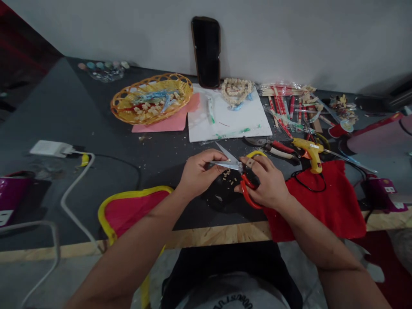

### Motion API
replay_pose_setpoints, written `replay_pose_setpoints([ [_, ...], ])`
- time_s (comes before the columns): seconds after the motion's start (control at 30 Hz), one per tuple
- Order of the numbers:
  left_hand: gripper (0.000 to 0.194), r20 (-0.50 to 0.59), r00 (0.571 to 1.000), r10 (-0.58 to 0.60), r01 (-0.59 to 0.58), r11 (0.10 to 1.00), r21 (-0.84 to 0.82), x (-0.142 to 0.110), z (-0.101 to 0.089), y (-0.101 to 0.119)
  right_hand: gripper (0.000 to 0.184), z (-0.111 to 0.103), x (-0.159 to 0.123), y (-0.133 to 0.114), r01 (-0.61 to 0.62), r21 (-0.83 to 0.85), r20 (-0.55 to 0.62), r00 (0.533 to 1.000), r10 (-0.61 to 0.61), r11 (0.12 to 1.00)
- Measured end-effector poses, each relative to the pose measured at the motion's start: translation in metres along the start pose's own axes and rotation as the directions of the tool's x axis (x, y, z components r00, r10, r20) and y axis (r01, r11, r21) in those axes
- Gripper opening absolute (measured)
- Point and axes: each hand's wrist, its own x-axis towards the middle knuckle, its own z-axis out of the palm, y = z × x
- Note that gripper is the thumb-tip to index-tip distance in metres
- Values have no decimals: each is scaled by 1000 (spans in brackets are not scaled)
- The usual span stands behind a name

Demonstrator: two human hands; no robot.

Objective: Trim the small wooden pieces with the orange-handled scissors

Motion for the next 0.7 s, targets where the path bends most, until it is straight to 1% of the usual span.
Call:
replay_pose_setpoints([
  [0.2,11,47,999,2,-2,1000,13,2,-1,1,64,2,1,3,24,45,31,999,-25,999],
  [0.33,15,34,999,-9,9,1000,-19,1,-1,-2,57,2,0,3,27,66,26,999,-29,997],
  [0.47,24,24,999,-34,35,998,-46,1,0,-2,55,-2,-1,0,17,34,24,1000,-17,999],
  [0.57,27,11,999,-48,49,994,-96,0,1,-2,54,-4,-2,-2,13,42,18,1000,-13,999],
  [0.7,27,-14,997,-79,75,979,-189,0,3,-3,54,-1,-2,-2,-9,62,-12,1000,10,998],
])
